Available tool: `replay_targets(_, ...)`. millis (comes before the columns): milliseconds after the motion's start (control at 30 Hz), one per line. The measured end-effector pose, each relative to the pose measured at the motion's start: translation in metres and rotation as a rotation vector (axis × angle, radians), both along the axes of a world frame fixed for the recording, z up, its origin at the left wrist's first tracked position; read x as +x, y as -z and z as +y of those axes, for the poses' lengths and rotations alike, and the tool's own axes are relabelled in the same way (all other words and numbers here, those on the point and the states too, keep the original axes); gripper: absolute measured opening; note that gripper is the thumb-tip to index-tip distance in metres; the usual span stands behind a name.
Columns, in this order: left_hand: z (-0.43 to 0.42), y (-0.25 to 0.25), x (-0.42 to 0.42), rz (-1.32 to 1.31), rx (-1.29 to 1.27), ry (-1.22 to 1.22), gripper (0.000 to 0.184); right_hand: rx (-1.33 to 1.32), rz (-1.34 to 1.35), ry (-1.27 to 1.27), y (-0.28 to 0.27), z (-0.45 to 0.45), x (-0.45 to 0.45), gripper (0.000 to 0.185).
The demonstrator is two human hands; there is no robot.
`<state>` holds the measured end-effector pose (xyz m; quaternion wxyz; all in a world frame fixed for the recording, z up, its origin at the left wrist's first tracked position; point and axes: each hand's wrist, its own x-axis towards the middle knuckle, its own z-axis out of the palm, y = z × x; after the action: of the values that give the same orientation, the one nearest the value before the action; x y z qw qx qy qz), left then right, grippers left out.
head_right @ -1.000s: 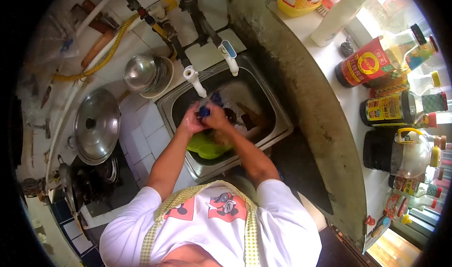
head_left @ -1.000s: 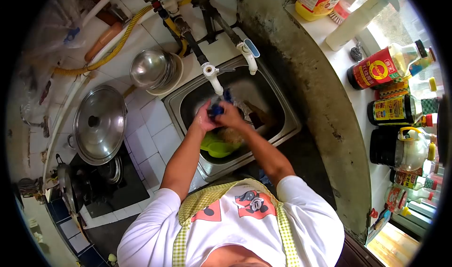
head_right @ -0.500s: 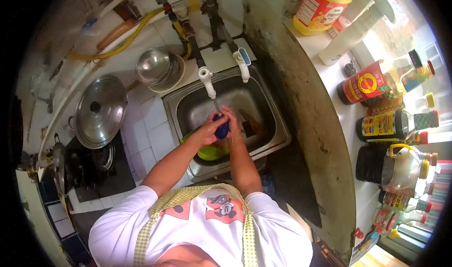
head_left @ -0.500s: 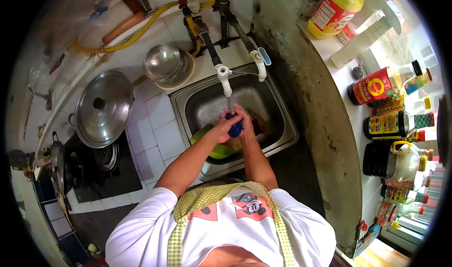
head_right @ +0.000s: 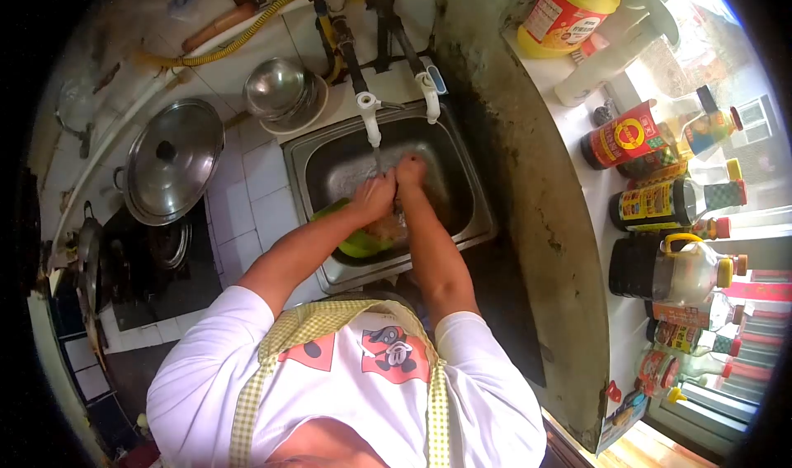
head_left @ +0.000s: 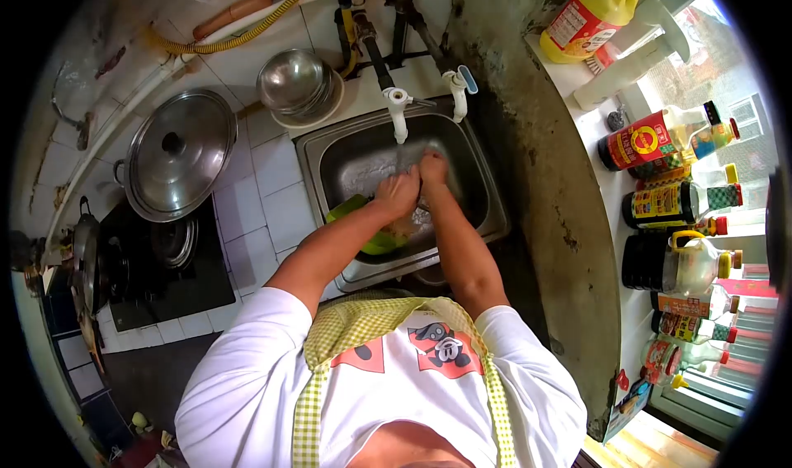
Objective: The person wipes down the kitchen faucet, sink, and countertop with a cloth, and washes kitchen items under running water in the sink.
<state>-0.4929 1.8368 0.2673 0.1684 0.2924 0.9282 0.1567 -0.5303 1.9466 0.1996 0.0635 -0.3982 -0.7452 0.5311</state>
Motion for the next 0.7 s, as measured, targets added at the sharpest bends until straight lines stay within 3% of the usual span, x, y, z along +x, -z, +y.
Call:
replay_targets(67, -0.003, -0.002, -0.008, -0.074, 0.121, -0.059, 0.064, -0.765, 0.154, 0.058, -0.046, 0.001, 0.013, 0.023)
replay_targets(133, -0.003, -0.004, -0.016, -0.130, 0.254, -0.120, 0.065, -0.870, 0.267, -0.064, -0.043, 0.004, 0.023, 0.024)
replay_targets(200, -0.012, -0.009, -0.016, -0.917, 1.113, -0.548, 0.072, -0.972, 0.378, -0.194, -0.041, 0.006, 0.036, 0.025)
replay_targets(233, -0.017, -0.011, -0.011, -1.040, 1.296, -0.665, 0.068, -1.065, 0.418, -0.147, -0.043, 0.009, 0.040, 0.025)
replay_targets(267, -0.023, -0.012, -0.010, -1.031, 1.304, -0.659, 0.068, -1.159, 0.461, -0.102, -0.046, 0.012, 0.038, 0.026)
replay_targets(300, -0.032, -0.008, -0.006, -1.382, 1.148, -0.745, 0.063, -1.399, 0.520, -0.102, -0.040, 0.012, 0.038, 0.021)
replay_targets(333, -0.037, -0.004, 0.001, -1.724, 0.965, -0.820, 0.061, -1.399, 0.514, -0.111, -0.031, 0.008, 0.041, 0.021)
replay_targets(400, -0.040, 0.007, 0.020, -2.136, 1.220, -0.335, 0.057, -1.421, 0.606, -0.118, -0.038, -0.010, 0.049, 0.016)
replay_targets(433, -0.032, 0.004, 0.030, -2.156, 1.388, -0.386, 0.054, -1.495, 0.651, -0.109, -0.039, -0.016, 0.054, 0.016)
replay_targets(467, -0.026, -0.012, 0.040, -1.896, 1.590, -0.572, 0.045, -1.492, 0.654, -0.125, -0.040, -0.018, 0.056, 0.016)
replay_targets(533, -0.023, -0.059, 0.050, -1.850, 1.620, -0.746, 0.027, -1.712, 0.892, -0.220, -0.043, -0.019, 0.062, 0.022)
replay_targets(567, -0.025, -0.053, 0.046, -1.846, 1.632, -0.740, 0.027, -1.765, 0.834, -0.179, -0.064, -0.021, 0.064, 0.024)
replay_targets(600, -0.028, -0.045, 0.040, -2.001, 1.610, -0.623, 0.026, -1.763, 0.831, -0.188, -0.076, -0.020, 0.061, 0.024)
replay_targets(667, -0.029, -0.043, 0.033, -2.154, 1.580, -0.497, 0.031, -1.404, 0.627, -0.128, -0.095, -0.017, 0.054, 0.029)
replay_targets(700, -0.028, -0.054, 0.034, -1.856, 1.404, -0.536, 0.038, -1.268, 0.591, -0.063, -0.106, -0.019, 0.051, 0.035)
